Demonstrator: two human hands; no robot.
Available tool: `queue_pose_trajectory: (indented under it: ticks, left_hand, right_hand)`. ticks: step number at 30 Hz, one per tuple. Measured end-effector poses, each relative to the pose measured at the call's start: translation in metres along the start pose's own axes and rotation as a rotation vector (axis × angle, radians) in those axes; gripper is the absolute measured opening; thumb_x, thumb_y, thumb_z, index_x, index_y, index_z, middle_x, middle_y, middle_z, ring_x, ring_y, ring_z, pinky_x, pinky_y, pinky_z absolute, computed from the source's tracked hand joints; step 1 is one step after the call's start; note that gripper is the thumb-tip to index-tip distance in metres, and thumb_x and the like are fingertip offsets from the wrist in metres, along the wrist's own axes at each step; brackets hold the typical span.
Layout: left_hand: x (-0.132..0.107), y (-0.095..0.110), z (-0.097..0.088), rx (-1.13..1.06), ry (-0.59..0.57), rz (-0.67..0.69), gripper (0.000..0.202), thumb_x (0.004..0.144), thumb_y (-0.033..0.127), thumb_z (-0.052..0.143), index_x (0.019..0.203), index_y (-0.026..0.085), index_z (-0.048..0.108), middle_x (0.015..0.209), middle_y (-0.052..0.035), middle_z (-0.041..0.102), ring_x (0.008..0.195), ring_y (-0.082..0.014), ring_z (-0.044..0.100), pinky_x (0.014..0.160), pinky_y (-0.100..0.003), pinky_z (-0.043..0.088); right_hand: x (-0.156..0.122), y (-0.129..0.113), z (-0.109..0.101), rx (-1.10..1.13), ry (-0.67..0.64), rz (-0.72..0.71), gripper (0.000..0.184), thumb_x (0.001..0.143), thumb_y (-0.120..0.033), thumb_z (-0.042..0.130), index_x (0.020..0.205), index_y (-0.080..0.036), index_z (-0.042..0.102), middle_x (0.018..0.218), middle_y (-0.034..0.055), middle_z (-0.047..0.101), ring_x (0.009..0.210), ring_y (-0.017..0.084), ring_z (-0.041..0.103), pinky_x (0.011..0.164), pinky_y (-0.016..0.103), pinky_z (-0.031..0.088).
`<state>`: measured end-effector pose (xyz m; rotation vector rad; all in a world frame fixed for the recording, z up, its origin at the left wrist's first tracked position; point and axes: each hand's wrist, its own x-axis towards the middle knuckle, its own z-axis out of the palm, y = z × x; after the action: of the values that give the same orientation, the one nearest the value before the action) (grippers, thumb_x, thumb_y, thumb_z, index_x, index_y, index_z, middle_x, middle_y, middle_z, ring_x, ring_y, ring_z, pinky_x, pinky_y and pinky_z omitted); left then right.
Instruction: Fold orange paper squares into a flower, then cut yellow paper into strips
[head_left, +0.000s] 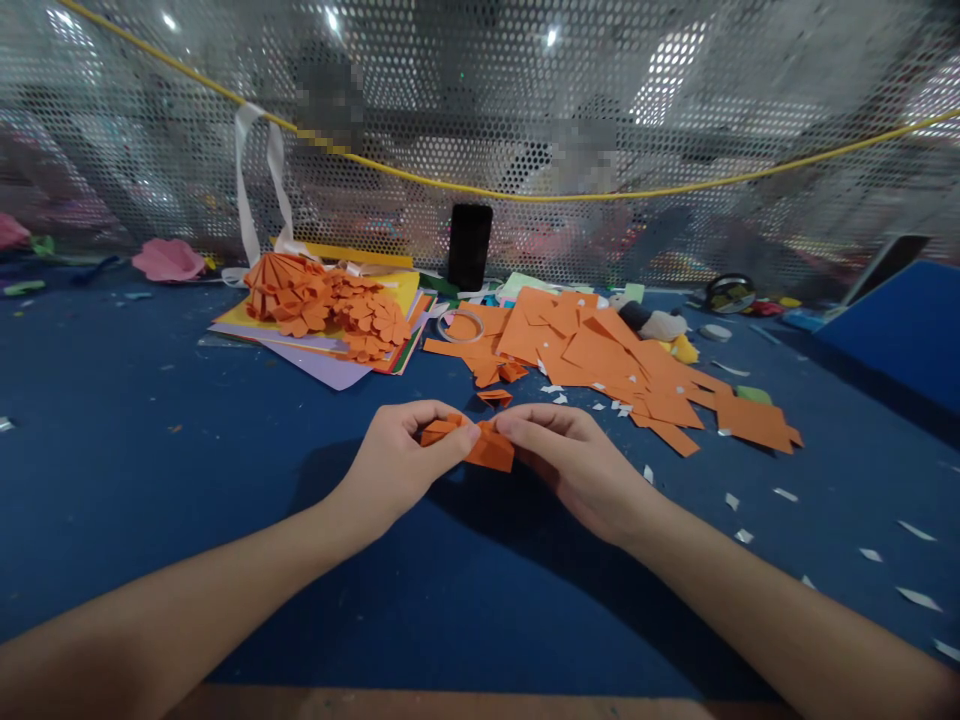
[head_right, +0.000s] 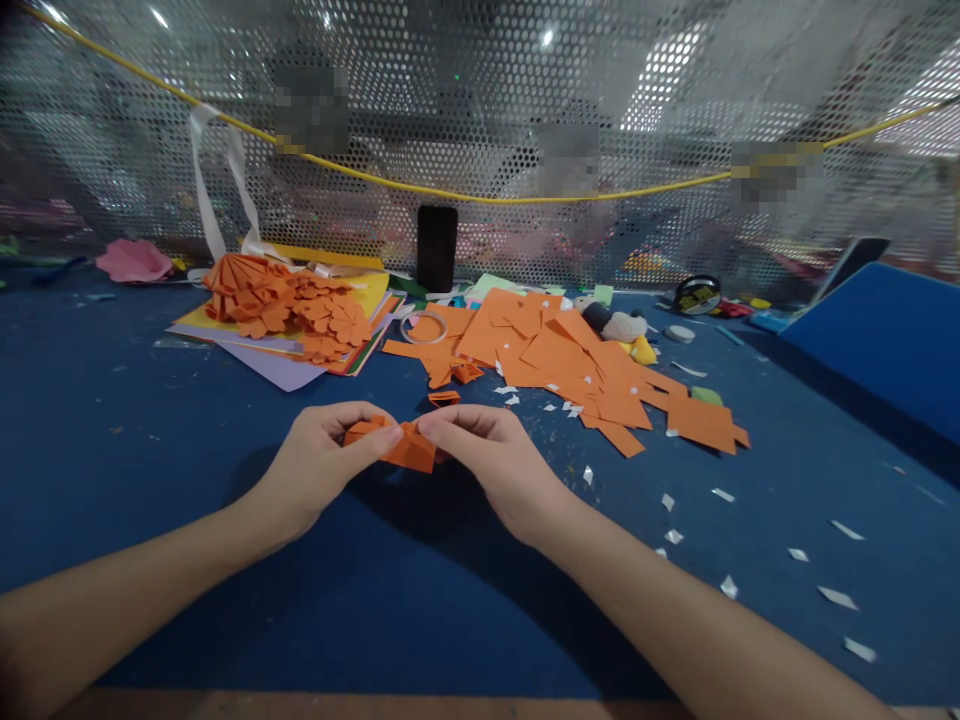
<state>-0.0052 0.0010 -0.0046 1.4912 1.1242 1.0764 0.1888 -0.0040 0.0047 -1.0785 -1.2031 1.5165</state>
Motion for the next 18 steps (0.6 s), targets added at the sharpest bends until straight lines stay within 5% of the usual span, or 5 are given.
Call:
queue_pose_trajectory:
  ticks: [6, 18]
  left_hand:
    - [-0.0010, 0.0005, -0.0004, 0.065, -0.025, 0.000, 0.022, 0.081, 0.036, 0.071, 0.074, 0.014, 0.070, 0.064, 0.0017, 0.056, 0.058, -0.0097, 0.045, 0.053, -0.021, 0.038]
    - [-0.0019, 0.0004, -0.0009, 0.116, -0.013, 0.020, 0.026, 0.081, 0.039, 0.069, 0.068, 0.017, 0.065, 0.061, 0.0015, 0.054, 0.057, -0.0122, 0.046, 0.051, -0.024, 0.037]
  right_hand:
    - [0.0042, -0.0027, -0.0047, 0.005, -0.096, 0.129, 0.018, 0.069, -0.036, 0.087, 0.073, -0.020, 0.079, 0.081, 0.0028, 0.075, 0.075, 0.013, 0.064, 0.073, 0.027, 0.048]
    - [0.0055, -0.0053, -0.0102, -0.278, -0.143, -0.052, 0.022, 0.078, -0.042, 0.080, 0.079, -0.020, 0.081, 0.081, 0.0050, 0.078, 0.076, 0.018, 0.069, 0.077, 0.032, 0.053]
